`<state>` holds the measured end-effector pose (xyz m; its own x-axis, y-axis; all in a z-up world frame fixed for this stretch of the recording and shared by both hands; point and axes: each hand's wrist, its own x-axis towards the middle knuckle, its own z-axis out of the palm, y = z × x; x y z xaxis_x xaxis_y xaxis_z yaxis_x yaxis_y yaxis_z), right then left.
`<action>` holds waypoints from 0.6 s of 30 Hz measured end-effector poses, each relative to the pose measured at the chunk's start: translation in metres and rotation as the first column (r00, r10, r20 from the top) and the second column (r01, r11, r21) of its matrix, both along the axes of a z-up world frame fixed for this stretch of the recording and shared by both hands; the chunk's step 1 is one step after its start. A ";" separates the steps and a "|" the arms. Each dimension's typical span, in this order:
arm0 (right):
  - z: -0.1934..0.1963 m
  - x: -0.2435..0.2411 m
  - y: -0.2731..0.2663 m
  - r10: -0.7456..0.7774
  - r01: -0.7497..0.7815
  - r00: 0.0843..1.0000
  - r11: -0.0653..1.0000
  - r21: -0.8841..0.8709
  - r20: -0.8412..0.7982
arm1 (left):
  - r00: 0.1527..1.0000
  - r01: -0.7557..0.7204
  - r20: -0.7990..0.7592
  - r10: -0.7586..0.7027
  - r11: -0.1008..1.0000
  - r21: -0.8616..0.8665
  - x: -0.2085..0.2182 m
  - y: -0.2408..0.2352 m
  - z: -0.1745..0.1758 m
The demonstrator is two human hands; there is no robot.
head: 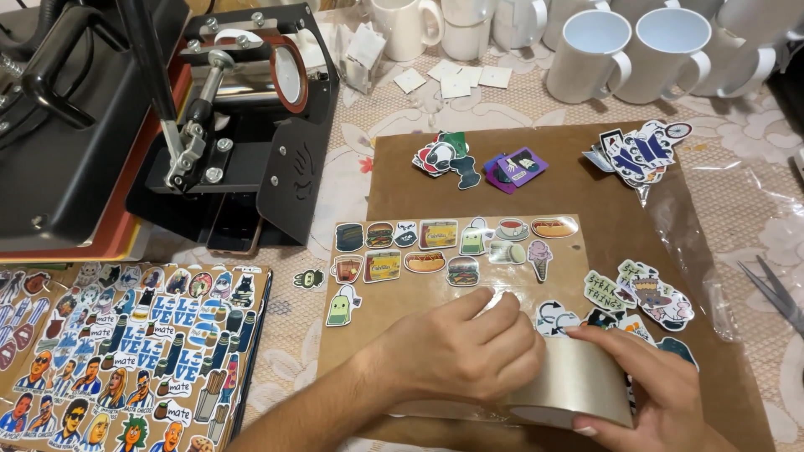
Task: The person places various stickers onto a brown paper bag, smoothing them down with their fingers. They then use a roll of clear packing tape to cover the stickers, cutting the tape with scissors and pressing it down to secure the items.
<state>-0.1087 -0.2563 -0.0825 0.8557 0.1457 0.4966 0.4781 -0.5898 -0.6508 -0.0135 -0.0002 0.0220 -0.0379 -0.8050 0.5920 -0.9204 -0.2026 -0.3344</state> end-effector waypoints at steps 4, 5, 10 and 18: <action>0.000 0.000 -0.004 -0.042 0.043 0.999 0.998 0.044 -0.014 | 0.978 0.062 -0.193 -0.074 0.996 -0.068 0.006 0.002 0.001; 0.000 0.000 -0.003 -0.046 0.046 0.999 0.998 0.044 -0.014 | 0.978 0.066 -0.192 -0.078 0.995 -0.068 0.008 0.003 -0.005; -0.002 -0.001 -0.006 -0.024 0.025 1.000 0.999 0.035 -0.011 | 0.582 0.214 -0.751 -0.312 0.950 -0.228 0.008 0.005 -0.021; -0.004 -0.001 -0.007 -0.002 0.002 1.000 0.999 0.034 0.015 | 0.349 0.159 -0.854 -0.385 0.923 -0.351 0.013 -0.001 -0.036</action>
